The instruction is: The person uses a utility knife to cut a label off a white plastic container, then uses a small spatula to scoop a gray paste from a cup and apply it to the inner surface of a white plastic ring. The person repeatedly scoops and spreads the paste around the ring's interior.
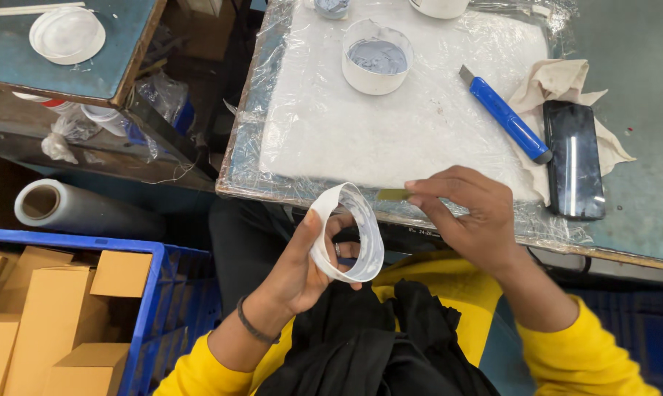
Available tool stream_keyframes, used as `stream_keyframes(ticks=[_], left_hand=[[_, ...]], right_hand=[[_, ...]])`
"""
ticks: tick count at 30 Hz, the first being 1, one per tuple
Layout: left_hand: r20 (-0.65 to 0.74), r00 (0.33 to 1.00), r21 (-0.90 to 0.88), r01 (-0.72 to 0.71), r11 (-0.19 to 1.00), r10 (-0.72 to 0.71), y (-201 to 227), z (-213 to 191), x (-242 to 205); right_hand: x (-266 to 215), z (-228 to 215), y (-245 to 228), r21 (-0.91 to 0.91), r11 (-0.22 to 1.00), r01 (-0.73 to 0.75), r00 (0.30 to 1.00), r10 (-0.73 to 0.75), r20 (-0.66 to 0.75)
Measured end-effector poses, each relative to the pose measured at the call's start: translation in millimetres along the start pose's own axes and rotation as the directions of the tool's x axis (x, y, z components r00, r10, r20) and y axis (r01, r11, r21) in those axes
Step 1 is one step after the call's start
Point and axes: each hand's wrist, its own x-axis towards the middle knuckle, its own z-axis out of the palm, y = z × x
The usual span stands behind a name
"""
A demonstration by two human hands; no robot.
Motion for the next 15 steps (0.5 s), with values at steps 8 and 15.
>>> stream_keyframes(ticks=[8, 15], left_hand=[[-0.046, 0.995, -0.064, 0.09, 0.994, -0.093, 1, 12, 7], [-0.06, 0.989, 0.008, 0.133, 0.991, -0.132, 2, 22, 12]], right_hand=[[29, -13, -10, -0.203, 0.917, 0.344, 0.935, -0.314, 0.166], [36, -19, -12, -0.236, 0.897, 0.374, 0.921, -0.33, 0.207]])
